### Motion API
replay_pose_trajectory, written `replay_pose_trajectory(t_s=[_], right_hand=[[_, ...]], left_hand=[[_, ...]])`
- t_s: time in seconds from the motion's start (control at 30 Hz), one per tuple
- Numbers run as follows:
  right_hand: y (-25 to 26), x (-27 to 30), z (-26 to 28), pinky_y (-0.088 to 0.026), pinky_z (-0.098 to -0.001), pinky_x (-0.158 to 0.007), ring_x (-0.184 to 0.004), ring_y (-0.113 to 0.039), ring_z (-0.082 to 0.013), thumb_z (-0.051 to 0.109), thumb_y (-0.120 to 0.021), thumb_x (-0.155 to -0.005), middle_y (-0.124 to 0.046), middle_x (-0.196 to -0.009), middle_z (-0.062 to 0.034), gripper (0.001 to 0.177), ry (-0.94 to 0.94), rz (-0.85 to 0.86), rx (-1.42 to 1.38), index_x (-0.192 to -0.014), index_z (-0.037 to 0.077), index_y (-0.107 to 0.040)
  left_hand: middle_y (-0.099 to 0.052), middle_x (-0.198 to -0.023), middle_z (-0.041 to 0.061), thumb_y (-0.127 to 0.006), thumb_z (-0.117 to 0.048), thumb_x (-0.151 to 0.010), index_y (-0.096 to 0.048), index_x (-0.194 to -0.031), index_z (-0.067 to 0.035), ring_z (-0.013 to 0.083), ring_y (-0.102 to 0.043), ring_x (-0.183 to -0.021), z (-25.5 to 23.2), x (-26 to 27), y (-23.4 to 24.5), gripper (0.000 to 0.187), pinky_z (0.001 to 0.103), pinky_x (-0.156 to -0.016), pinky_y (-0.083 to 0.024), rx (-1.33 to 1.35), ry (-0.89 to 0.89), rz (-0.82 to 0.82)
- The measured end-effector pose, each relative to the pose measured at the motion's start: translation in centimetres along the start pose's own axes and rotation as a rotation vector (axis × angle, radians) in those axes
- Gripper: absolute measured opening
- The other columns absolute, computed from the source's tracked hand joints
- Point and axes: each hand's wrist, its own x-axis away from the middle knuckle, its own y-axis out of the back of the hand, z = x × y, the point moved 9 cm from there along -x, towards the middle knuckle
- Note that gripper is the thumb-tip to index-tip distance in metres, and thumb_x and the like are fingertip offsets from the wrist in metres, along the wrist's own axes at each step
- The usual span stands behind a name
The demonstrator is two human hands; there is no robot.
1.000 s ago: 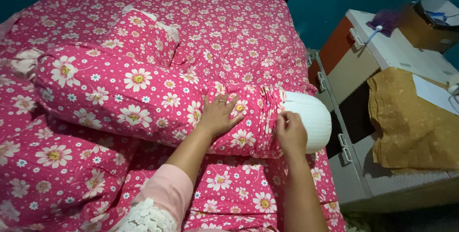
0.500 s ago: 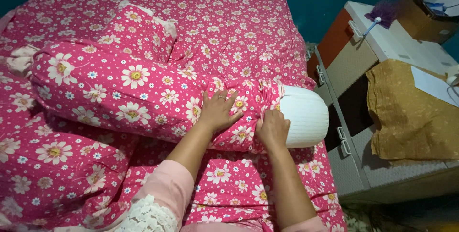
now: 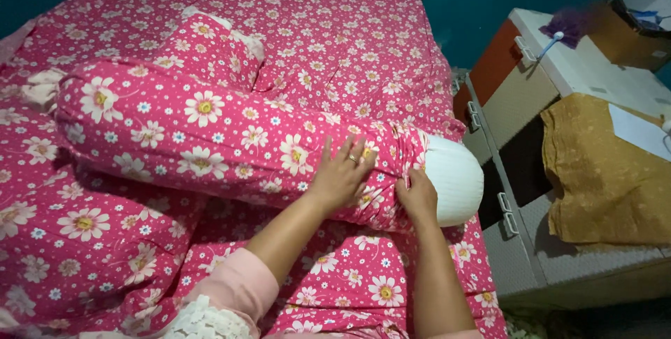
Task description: The recorder is putting a pink floral patterned case onto a white bolster on a bed.
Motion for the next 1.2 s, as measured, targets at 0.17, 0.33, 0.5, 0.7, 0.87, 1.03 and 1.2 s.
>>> replay_pose_trajectory(t_s=[0.17,0.33,0.5,0.7,0.87,1.03,1.2], right_hand=[[-0.4,-0.9,-0.4,-0.052,-0.0482,-0.088,-0.099,-0.067,-0.0391,0.03,-0.064,-0.085,-0.07,-0.105,-0.0177,0.034,-0.056,0.023,-0.108,-0.107,0.006,-0.072],[-0.5,-1.0,-0.4,-0.052,-0.0478,-0.088,-0.1,-0.067,-0.0392,0.03,-0.065,-0.089,-0.07,-0.106,-0.0179,0.032,-0.062,0.013,-0.115,-0.104,0.003,-0.072],[1.1,-0.4,1.6,-0.051,-0.0475,-0.085,-0.097,-0.067,-0.0374,0.03,-0.067,-0.087,-0.07,-0.107,-0.0166,0.034,-0.035,-0.072,-0.115,-0.111,0.006,-0.072],[1.5,0.7,2.5,-0.053,-0.0443,-0.088,-0.1,-0.067,-0.0335,0.032,-0.068,-0.095,-0.068,-0.106,-0.0157,0.033,-0.049,-0.053,-0.008,-0.11,0.002,-0.069],[4.8,2.2,4.7,-0.053,-0.0424,-0.088,-0.101,-0.068,-0.0311,0.023,-0.065,-0.095,-0.069,-0.111,-0.0159,0.03,0.075,-0.133,-0.182,-0.117,0.004,-0.07],[4.5,3.4,4.3,-0.055,-0.04,-0.088,-0.1,-0.069,-0.0251,0.021,-0.059,-0.1,-0.07,-0.113,-0.0116,0.024,-0.046,-0.064,-0.119,-0.118,0.009,-0.071],[4.1,4.6,6.9,-0.055,-0.0445,-0.089,-0.104,-0.067,-0.0241,0.043,-0.068,-0.096,-0.07,-0.11,-0.0096,0.037,-0.179,0.143,0.21,-0.111,0.008,-0.068]], left_hand=[[-0.003,-0.171,0.016,-0.039,-0.075,-0.096,-0.008,-0.163,-0.025,0.0412,-0.001,-0.157,-0.8,1.5,-0.8,0.089,0.076,-0.116,-0.004,0.039,-0.003,0.077],[0.001,-0.171,0.016,-0.055,-0.089,-0.077,-0.004,-0.164,-0.026,0.0422,0.001,-0.157,0.0,1.6,-0.7,0.119,0.078,-0.114,-0.006,0.072,-0.002,0.161],[-0.004,-0.172,0.016,-0.073,-0.087,-0.064,-0.001,-0.166,-0.027,0.0412,-0.006,-0.157,0.6,1.5,-1.2,0.139,0.079,-0.115,-0.008,0.172,0.031,0.201],[-0.007,-0.171,0.016,-0.072,-0.087,-0.066,0.005,-0.164,-0.029,0.0405,-0.009,-0.156,1.3,0.8,-3.2,0.138,0.078,-0.116,-0.006,0.193,0.05,0.213],[-0.008,-0.171,0.017,-0.07,-0.088,-0.068,0.006,-0.164,-0.03,0.0411,-0.012,-0.155,2.1,-0.3,-4.1,0.135,0.076,-0.116,-0.009,0.209,0.061,0.228],[-0.015,-0.17,0.017,-0.072,-0.085,-0.068,0.002,-0.165,-0.03,0.0395,-0.016,-0.155,3.2,-1.0,-3.5,0.133,0.075,-0.117,-0.013,0.264,0.083,0.226],[-0.02,-0.169,0.014,-0.075,-0.084,-0.064,-0.006,-0.165,-0.034,0.0378,-0.019,-0.156,4.3,-1.7,-3.3,0.133,0.076,-0.118,-0.013,0.363,0.114,0.239]])
